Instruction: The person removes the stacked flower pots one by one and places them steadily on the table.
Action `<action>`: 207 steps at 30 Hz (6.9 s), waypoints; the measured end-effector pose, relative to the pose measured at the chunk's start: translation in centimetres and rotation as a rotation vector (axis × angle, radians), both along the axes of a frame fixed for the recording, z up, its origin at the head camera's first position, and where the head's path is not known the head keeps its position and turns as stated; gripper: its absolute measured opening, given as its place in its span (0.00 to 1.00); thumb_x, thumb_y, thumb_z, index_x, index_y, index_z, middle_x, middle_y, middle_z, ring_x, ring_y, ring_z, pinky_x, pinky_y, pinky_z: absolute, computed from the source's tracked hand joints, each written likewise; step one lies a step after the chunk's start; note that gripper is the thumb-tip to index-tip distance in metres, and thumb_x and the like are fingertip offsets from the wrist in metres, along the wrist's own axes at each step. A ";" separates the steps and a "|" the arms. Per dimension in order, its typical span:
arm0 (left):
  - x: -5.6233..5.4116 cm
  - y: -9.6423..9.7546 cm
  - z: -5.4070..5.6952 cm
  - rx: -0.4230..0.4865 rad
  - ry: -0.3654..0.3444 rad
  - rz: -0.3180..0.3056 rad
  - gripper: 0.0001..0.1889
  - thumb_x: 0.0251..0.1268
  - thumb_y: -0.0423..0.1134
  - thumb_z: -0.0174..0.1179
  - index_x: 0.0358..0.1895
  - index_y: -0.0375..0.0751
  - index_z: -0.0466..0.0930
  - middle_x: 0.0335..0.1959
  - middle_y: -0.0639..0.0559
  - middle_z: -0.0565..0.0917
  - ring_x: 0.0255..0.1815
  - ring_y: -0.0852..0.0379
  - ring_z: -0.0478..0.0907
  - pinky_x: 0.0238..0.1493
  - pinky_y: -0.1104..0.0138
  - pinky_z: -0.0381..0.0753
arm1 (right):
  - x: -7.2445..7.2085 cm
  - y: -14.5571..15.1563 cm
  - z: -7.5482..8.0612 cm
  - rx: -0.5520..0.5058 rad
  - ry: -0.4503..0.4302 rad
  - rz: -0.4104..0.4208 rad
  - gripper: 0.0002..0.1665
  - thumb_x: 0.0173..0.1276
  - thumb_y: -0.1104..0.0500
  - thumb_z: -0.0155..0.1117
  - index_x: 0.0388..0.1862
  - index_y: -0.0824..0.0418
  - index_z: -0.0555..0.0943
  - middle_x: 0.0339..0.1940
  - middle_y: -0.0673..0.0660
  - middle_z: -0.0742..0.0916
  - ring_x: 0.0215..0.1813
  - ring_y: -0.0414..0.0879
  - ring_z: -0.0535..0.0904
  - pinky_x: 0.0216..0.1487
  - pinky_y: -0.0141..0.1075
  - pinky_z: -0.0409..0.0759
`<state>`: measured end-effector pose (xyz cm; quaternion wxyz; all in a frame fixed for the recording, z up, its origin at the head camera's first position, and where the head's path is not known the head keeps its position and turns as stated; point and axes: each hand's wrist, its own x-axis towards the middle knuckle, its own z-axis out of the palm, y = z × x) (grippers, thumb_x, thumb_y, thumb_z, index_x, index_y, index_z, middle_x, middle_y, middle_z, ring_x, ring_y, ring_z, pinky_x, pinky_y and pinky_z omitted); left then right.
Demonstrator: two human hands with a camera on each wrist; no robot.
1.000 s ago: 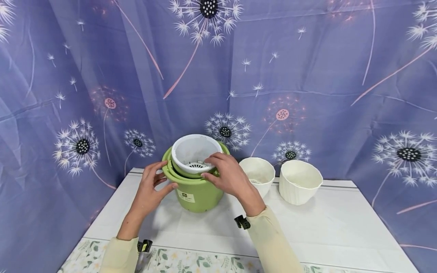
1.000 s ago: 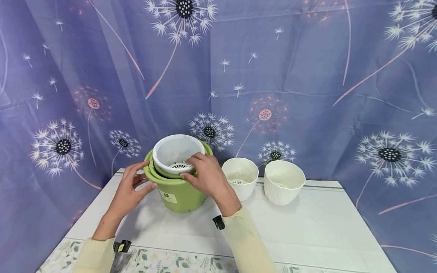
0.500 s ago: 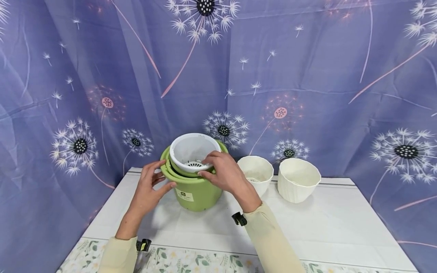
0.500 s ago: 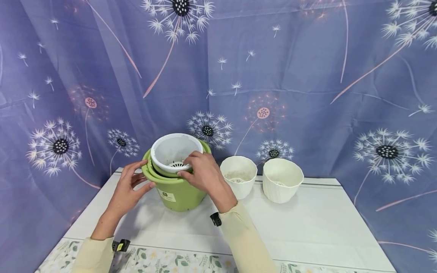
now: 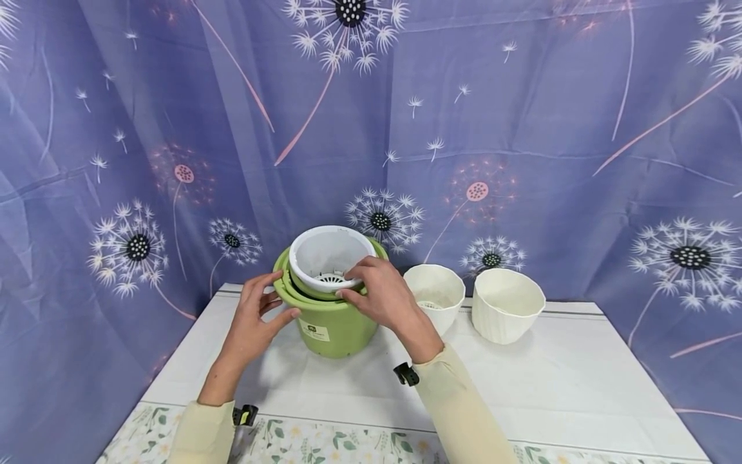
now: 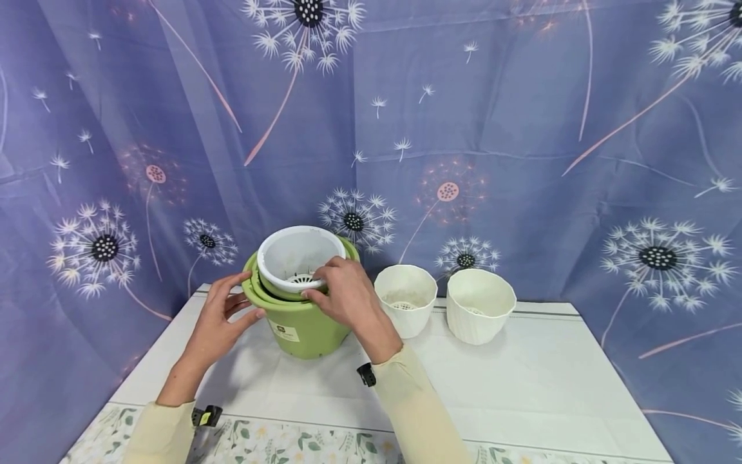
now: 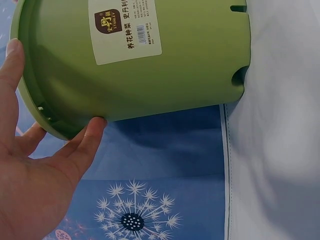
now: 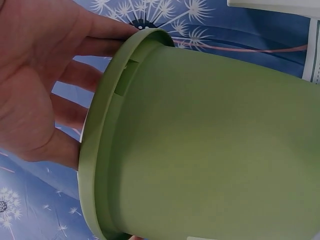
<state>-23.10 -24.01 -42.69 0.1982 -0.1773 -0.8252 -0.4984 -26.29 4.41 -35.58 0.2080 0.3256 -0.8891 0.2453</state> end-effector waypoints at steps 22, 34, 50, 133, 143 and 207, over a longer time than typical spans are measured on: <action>-0.1 -0.2 0.0 0.003 0.000 -0.009 0.43 0.66 0.33 0.75 0.82 0.43 0.64 0.75 0.38 0.61 0.70 0.39 0.77 0.71 0.63 0.83 | 0.0 -0.5 -1.4 -0.094 0.119 -0.043 0.15 0.65 0.48 0.82 0.43 0.57 0.93 0.46 0.54 0.90 0.52 0.52 0.85 0.53 0.46 0.90; -0.1 -0.1 -0.2 0.006 -0.011 -0.001 0.42 0.67 0.34 0.75 0.82 0.46 0.64 0.75 0.39 0.62 0.70 0.39 0.77 0.71 0.58 0.82 | -0.1 -0.7 -1.9 -0.155 0.141 -0.035 0.14 0.63 0.50 0.84 0.41 0.58 0.92 0.50 0.56 0.90 0.56 0.55 0.84 0.61 0.49 0.89; -0.1 0.0 0.1 -0.005 0.002 0.005 0.43 0.66 0.34 0.76 0.81 0.44 0.65 0.74 0.39 0.63 0.69 0.40 0.78 0.70 0.59 0.83 | -0.2 -0.9 -2.5 -0.218 0.185 -0.020 0.15 0.61 0.52 0.85 0.39 0.60 0.92 0.50 0.59 0.90 0.56 0.57 0.85 0.67 0.50 0.86; -0.1 0.2 -0.1 0.007 -0.016 0.003 0.42 0.66 0.35 0.76 0.81 0.45 0.65 0.74 0.39 0.62 0.70 0.39 0.77 0.71 0.56 0.82 | 0.3 -0.8 -0.7 -0.444 0.330 0.021 0.15 0.62 0.55 0.83 0.41 0.64 0.92 0.49 0.61 0.87 0.41 0.52 0.81 0.43 0.44 0.88; -0.2 0.0 -0.2 0.005 -0.022 0.005 0.42 0.66 0.35 0.75 0.82 0.46 0.64 0.74 0.40 0.62 0.70 0.39 0.77 0.72 0.57 0.82 | 0.6 -0.6 -0.3 -0.489 0.329 0.027 0.16 0.63 0.54 0.82 0.41 0.65 0.92 0.50 0.61 0.87 0.37 0.49 0.79 0.36 0.40 0.84; -0.1 -0.2 -0.1 0.011 -0.012 0.000 0.43 0.66 0.34 0.75 0.82 0.49 0.64 0.73 0.42 0.64 0.69 0.41 0.78 0.71 0.57 0.83 | 5.6 3.6 2.0 -0.713 0.544 0.039 0.18 0.72 0.47 0.75 0.40 0.63 0.91 0.54 0.65 0.87 0.27 0.45 0.68 0.42 0.39 0.75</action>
